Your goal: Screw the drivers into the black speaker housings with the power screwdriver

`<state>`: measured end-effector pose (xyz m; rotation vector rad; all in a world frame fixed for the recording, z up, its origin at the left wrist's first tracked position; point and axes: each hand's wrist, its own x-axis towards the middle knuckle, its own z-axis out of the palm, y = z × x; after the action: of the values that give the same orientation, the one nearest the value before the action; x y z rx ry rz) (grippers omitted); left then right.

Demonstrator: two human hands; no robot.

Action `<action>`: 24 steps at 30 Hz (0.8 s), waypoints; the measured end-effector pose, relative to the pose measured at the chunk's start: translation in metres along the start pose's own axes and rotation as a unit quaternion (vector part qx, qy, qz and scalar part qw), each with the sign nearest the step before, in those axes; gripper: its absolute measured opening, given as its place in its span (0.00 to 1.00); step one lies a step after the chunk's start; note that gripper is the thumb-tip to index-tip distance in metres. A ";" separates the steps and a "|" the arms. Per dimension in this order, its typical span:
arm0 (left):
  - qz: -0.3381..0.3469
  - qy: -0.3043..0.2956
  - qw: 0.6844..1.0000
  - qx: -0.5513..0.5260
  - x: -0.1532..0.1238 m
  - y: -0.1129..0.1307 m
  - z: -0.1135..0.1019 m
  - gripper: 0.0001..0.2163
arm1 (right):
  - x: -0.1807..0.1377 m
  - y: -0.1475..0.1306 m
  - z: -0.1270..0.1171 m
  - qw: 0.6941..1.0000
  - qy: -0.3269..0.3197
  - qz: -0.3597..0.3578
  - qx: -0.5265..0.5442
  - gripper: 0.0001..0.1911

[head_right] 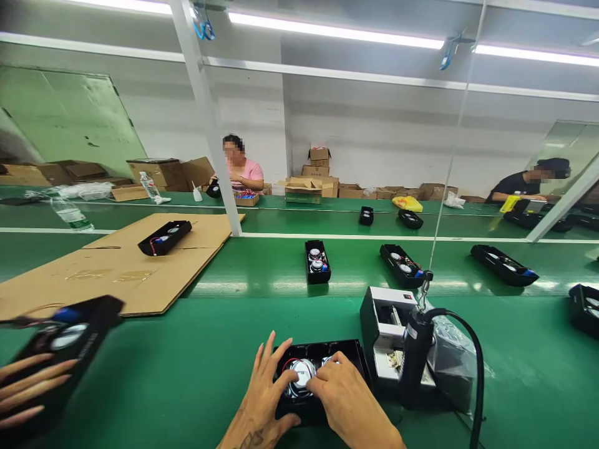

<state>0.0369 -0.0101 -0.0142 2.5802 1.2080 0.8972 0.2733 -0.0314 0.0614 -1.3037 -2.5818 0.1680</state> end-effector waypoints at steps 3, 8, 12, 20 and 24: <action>0.009 -0.012 1.000 0.007 0.004 0.007 0.001 0.19 | 0.005 -0.003 -0.001 1.000 -0.025 -0.006 -0.003 0.19; -0.015 0.030 0.999 -0.031 -0.007 -0.006 -0.015 0.11 | 0.007 -0.007 0.001 0.998 -0.057 0.010 0.016 0.22; -0.052 0.060 0.997 -0.018 -0.019 -0.021 -0.026 0.12 | 0.005 -0.005 -0.004 0.997 -0.062 0.016 0.049 0.26; 0.050 -0.015 0.998 0.019 0.005 -0.010 0.027 0.22 | -0.002 -0.008 -0.008 0.989 -0.100 0.042 0.100 0.27; 0.068 -0.020 0.997 0.041 0.002 -0.002 0.022 0.21 | -0.007 -0.010 0.006 0.983 -0.059 0.065 0.160 0.27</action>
<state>0.0493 -0.0046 -0.0320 2.7591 1.0915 0.8322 0.2677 -0.0430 0.0561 -1.3710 -2.4298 0.6741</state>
